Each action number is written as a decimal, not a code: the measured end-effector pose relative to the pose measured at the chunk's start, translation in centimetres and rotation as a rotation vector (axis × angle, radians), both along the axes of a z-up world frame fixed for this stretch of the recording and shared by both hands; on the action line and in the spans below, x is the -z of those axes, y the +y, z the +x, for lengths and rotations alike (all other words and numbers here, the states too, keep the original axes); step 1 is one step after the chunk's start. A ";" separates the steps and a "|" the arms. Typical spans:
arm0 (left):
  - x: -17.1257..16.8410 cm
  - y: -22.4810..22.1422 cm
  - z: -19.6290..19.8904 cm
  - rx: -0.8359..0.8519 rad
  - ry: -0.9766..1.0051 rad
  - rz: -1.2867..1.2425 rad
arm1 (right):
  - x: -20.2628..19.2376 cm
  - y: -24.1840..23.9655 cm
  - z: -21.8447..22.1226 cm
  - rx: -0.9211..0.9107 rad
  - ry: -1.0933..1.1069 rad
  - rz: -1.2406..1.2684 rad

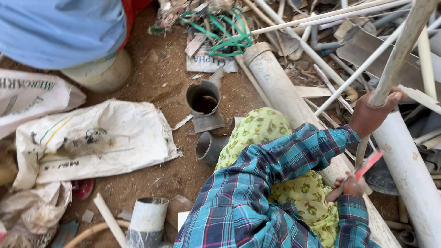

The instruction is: The person saws a long PVC pipe using a small red hacksaw blade, holding the pipe with one hand while moving the blade back and forth across a marked section until the pipe is cut.

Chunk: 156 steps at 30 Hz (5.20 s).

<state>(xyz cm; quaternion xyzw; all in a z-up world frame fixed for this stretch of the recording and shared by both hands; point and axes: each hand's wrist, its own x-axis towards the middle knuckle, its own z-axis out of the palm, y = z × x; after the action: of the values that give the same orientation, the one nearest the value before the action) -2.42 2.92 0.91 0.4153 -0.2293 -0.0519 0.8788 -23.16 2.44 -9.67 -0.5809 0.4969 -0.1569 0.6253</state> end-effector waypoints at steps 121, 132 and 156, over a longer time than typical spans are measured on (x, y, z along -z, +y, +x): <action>1.9 5.9 8.3 0.357 0.007 -0.178 | 1.5 -1.1 -0.6 -0.045 0.398 -0.012; 1.6 6.1 4.3 0.004 0.132 -0.068 | -0.4 4.5 2.1 -0.225 0.038 -0.207; 5.7 1.2 0.0 0.442 0.122 0.047 | -0.8 2.2 -0.9 -0.222 -0.113 -0.175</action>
<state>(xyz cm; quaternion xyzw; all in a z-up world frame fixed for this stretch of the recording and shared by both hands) -2.43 4.15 -4.82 0.3713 -0.2600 -0.2734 0.8484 -24.04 4.62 -8.85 -0.6748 0.3779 -0.1621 0.6128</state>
